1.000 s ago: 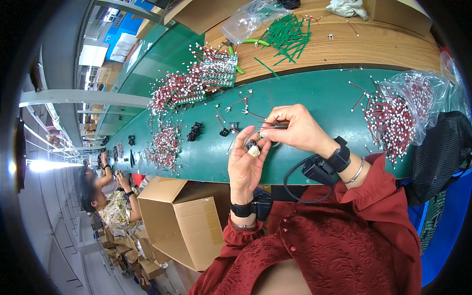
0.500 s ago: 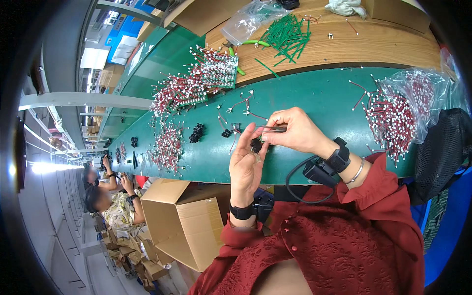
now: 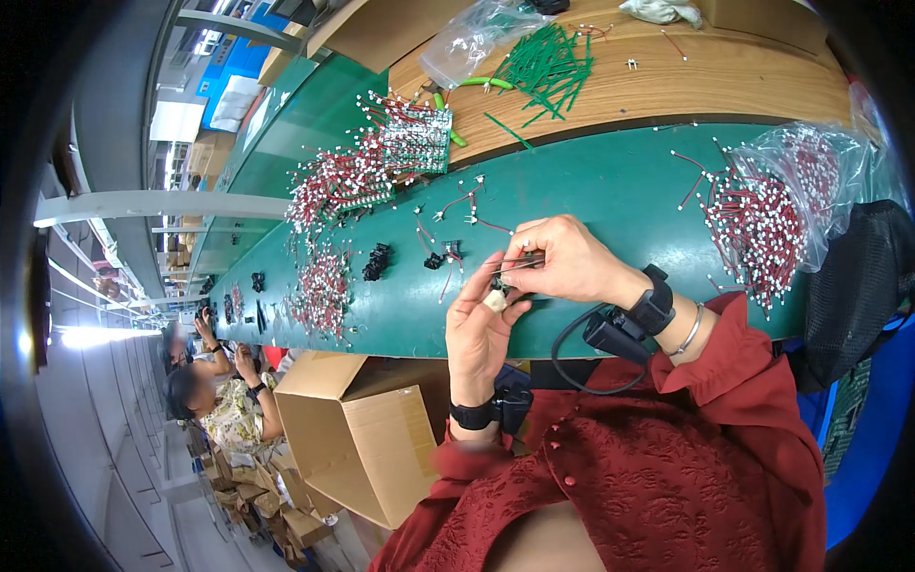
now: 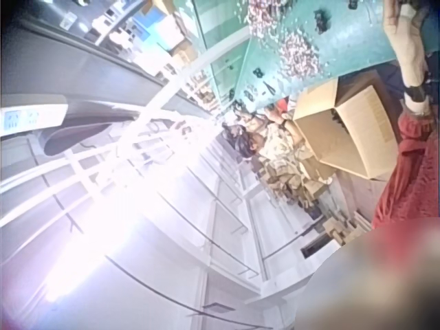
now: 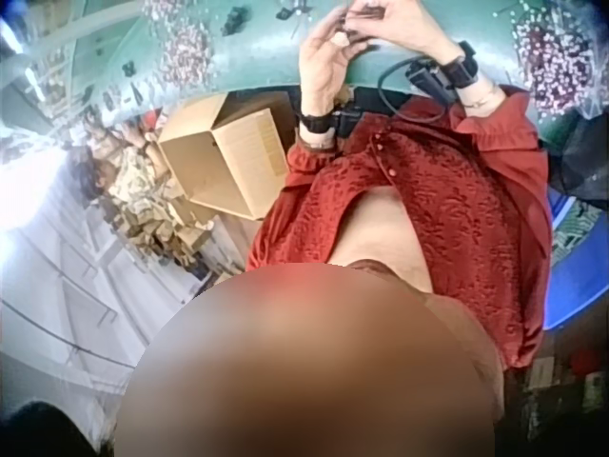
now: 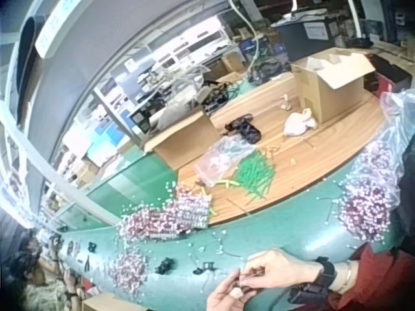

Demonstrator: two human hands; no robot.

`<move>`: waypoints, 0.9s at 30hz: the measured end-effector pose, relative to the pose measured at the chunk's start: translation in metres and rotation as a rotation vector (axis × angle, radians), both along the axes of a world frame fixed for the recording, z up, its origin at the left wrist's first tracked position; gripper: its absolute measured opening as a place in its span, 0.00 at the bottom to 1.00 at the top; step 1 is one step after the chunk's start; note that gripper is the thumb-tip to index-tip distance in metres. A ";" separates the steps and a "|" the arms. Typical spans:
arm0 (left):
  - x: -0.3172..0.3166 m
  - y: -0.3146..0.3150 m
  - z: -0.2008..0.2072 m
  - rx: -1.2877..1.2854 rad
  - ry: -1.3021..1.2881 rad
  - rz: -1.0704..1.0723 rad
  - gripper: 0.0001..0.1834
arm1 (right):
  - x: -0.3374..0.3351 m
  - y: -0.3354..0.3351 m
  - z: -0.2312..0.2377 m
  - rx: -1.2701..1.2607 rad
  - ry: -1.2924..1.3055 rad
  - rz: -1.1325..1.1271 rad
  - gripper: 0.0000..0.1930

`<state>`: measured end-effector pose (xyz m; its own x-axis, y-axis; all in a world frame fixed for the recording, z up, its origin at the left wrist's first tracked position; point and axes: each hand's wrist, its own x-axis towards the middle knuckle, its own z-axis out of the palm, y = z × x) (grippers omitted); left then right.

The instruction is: The person assembles small electronic components by hand at a factory workbench. They repeatedly pick up small black modules and red wires, insert the wires into the modules, and place the assembled units on the table. Other workers are visible in the background performing similar tasks.

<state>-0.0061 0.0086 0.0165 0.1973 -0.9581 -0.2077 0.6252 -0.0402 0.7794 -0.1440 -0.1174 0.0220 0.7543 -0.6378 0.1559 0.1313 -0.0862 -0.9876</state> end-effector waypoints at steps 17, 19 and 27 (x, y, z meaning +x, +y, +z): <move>0.005 0.002 -0.004 -0.070 0.381 0.013 0.23 | -0.001 0.001 0.001 0.009 0.017 -0.006 0.04; 0.005 0.003 -0.005 -0.063 0.384 -0.004 0.23 | -0.002 0.001 0.002 -0.015 0.036 -0.009 0.04; 0.003 0.008 -0.005 -0.015 0.354 0.111 0.23 | -0.002 0.002 0.002 0.282 -0.161 0.017 0.04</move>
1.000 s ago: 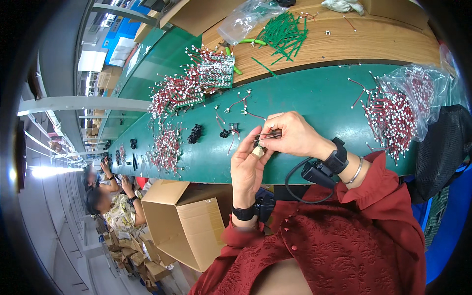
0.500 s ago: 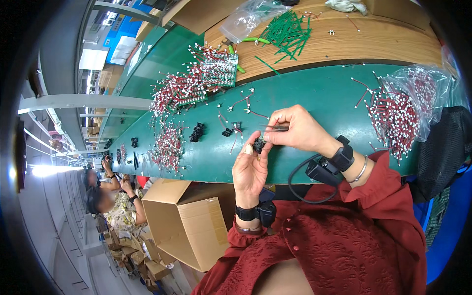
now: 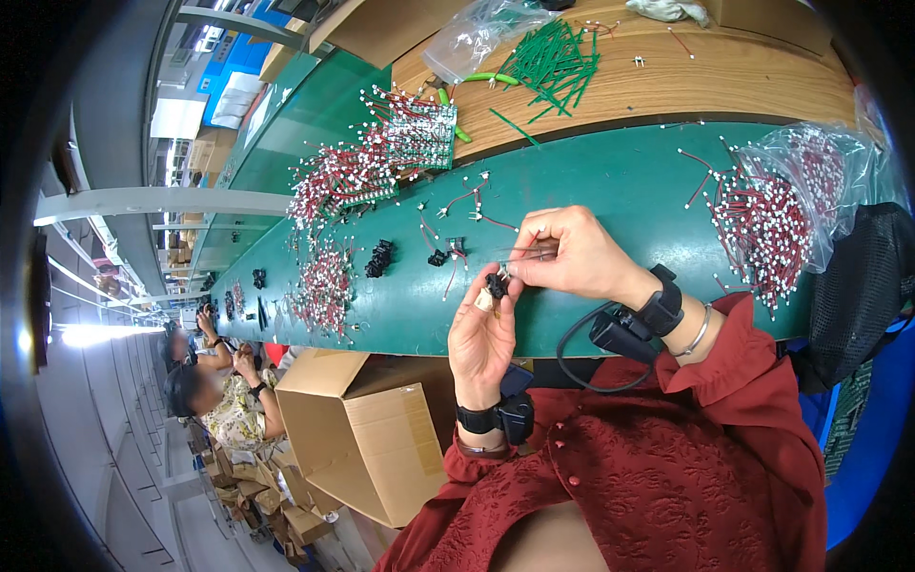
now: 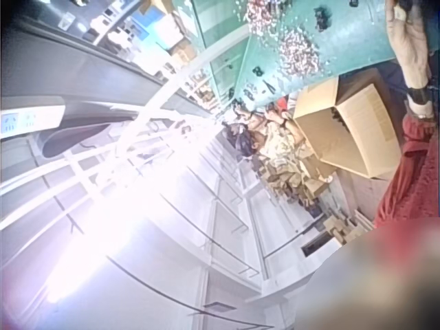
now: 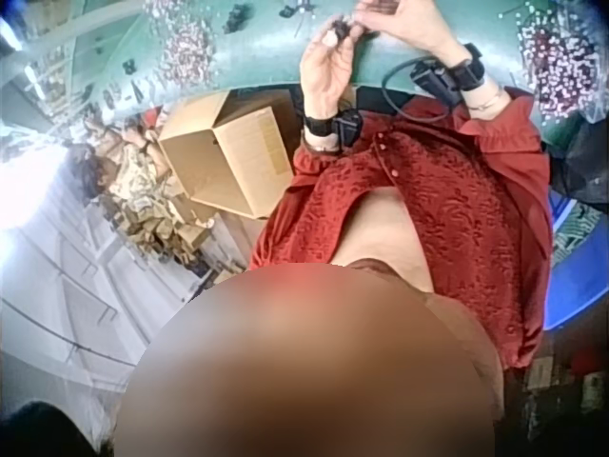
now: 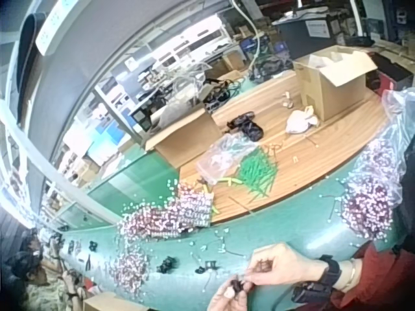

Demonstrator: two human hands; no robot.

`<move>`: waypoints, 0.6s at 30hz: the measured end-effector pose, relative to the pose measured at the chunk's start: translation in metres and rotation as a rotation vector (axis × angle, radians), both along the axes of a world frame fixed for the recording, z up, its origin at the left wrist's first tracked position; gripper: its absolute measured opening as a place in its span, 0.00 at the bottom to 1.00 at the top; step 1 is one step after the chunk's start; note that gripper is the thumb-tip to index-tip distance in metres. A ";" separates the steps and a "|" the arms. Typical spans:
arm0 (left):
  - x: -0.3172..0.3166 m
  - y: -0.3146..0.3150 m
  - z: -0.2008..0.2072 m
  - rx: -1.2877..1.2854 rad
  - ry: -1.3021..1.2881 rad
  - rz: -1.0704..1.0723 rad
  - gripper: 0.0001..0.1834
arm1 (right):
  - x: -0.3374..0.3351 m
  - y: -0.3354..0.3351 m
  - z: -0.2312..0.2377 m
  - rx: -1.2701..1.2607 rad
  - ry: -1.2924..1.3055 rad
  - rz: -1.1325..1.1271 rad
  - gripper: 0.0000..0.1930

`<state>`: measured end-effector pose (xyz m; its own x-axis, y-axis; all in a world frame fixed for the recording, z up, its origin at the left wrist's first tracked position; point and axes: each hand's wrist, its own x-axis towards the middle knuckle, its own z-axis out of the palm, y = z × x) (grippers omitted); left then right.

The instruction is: The person assembles small electronic components by hand at a factory workbench. They repeatedly pick up small black modules and red wires, insert the wires into the modules, and place the assembled units on the table. Other workers are visible in the background performing similar tasks.

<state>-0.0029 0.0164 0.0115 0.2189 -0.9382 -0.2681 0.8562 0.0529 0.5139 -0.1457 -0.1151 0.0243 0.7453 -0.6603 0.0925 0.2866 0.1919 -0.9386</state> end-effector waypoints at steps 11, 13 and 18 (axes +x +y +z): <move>-0.009 -0.002 -0.007 -0.066 -0.154 0.073 0.19 | 0.004 0.001 -0.005 -0.095 0.110 -0.020 0.05; -0.009 -0.003 -0.009 -0.087 -0.193 0.095 0.19 | 0.004 0.002 -0.005 -0.039 0.077 -0.013 0.05; -0.013 -0.003 -0.009 -0.045 -0.283 0.198 0.21 | 0.004 0.004 -0.003 -0.054 0.040 -0.024 0.05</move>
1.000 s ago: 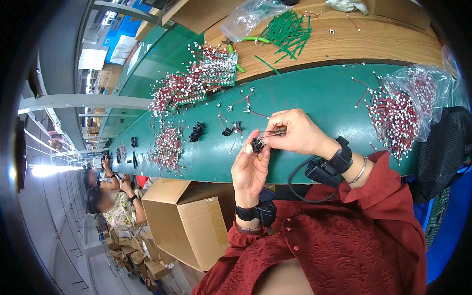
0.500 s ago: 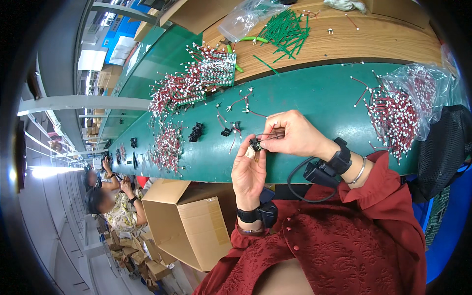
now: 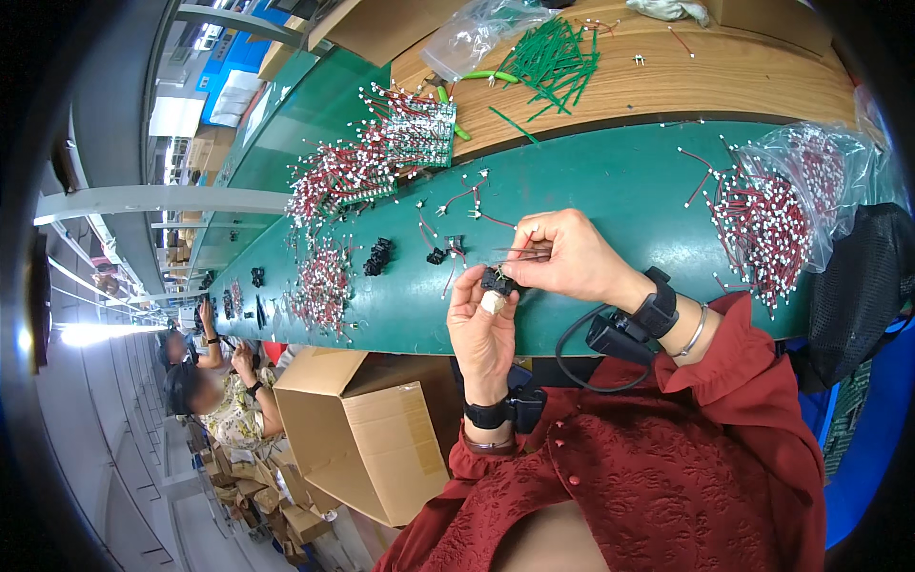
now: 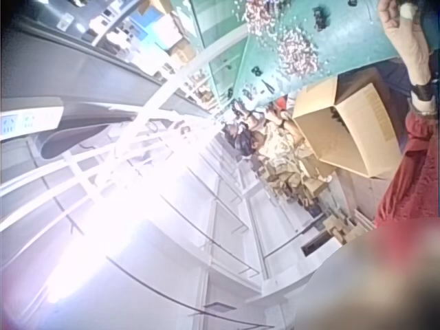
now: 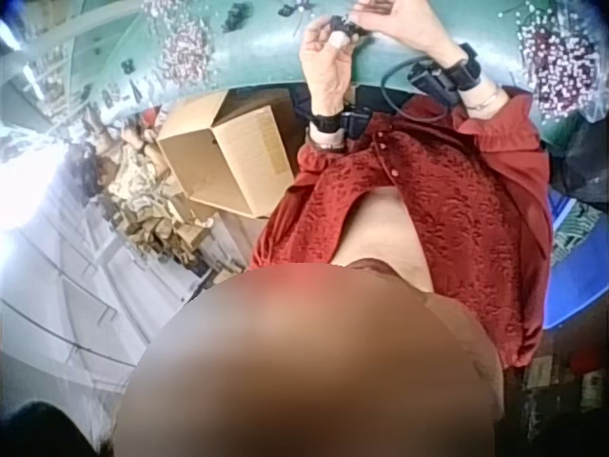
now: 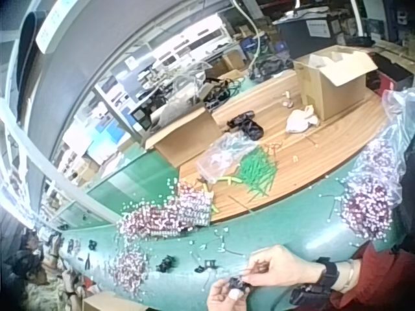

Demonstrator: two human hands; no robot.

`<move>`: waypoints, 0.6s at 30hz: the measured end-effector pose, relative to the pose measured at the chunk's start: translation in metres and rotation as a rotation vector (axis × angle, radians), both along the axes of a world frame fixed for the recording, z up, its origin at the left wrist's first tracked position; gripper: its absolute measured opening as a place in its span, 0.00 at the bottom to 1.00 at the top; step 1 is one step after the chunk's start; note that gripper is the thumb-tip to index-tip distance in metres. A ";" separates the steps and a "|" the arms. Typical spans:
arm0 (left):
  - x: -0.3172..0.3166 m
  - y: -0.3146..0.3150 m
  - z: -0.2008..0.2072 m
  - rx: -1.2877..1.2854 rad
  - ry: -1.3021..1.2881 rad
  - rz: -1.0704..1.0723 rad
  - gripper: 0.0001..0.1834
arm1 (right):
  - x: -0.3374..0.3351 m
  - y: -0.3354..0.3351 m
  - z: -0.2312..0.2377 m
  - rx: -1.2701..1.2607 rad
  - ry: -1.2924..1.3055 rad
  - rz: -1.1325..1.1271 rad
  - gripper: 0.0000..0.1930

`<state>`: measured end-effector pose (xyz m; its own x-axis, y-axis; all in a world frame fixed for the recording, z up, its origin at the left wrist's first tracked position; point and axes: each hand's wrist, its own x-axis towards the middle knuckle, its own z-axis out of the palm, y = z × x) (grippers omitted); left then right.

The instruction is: The person assembles small electronic components by hand at a factory workbench. They repeatedly pick up small black modules and red wires, insert the wires into the modules, and place the assembled units on the table. Other workers are visible in the background performing similar tasks.

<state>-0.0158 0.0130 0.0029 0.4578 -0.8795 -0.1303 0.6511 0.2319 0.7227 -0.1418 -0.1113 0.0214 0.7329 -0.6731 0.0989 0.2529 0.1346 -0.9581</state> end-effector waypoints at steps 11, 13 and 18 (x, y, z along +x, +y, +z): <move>-0.004 0.001 0.001 0.026 -0.430 0.106 0.23 | -0.002 0.002 0.006 -0.205 0.070 -0.025 0.04; -0.003 0.001 0.000 0.036 -0.514 0.128 0.22 | -0.002 0.002 0.006 -0.257 0.074 -0.032 0.05; 0.001 0.003 -0.001 0.039 -0.623 0.137 0.20 | 0.001 0.008 0.001 -0.258 0.053 -0.058 0.05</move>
